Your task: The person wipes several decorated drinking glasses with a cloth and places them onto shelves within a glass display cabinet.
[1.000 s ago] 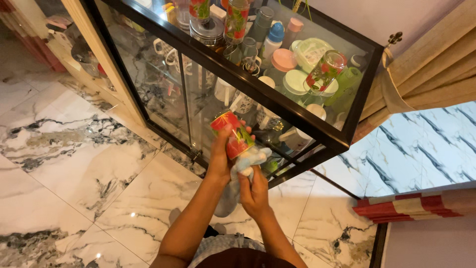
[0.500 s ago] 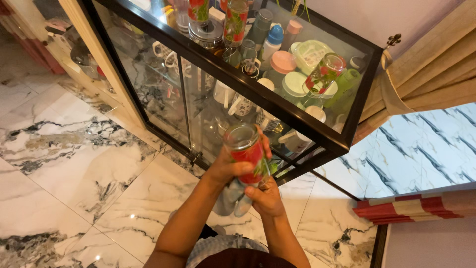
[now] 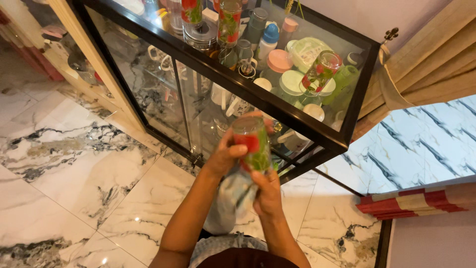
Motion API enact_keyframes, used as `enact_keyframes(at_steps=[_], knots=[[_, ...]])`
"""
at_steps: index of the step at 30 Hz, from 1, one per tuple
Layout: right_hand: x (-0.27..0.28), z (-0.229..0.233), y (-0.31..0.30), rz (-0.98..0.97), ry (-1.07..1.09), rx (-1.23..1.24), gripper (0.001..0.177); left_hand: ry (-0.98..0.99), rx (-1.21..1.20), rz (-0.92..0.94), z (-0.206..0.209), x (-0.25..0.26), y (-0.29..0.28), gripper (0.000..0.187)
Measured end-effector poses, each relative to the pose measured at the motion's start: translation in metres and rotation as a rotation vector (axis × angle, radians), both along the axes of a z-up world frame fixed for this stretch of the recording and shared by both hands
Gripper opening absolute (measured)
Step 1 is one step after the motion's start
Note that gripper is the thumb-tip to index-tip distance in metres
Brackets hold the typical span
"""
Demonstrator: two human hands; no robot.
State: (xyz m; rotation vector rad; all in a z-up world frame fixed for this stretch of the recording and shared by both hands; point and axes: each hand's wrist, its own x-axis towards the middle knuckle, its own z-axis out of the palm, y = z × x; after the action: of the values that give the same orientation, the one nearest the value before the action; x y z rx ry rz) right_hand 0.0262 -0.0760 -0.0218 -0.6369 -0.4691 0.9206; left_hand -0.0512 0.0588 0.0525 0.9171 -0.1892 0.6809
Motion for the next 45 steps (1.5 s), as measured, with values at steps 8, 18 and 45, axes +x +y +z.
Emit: enact_keyframes(at_steps=[8,18,45], knots=[[-0.001,0.029,0.011,-0.287,-1.515,-0.131,0.05,0.126,-0.184,0.261,-0.008,0.009,0.002,0.063],[0.029,-0.032,-0.001,0.319,-0.815,-0.051,0.063,-0.074,-0.222,-0.012,-0.02,-0.002,0.012,0.063],[0.112,-0.091,-0.064,-0.212,0.292,0.196,0.061,0.224,0.658,1.065,0.004,0.24,0.141,0.081]])
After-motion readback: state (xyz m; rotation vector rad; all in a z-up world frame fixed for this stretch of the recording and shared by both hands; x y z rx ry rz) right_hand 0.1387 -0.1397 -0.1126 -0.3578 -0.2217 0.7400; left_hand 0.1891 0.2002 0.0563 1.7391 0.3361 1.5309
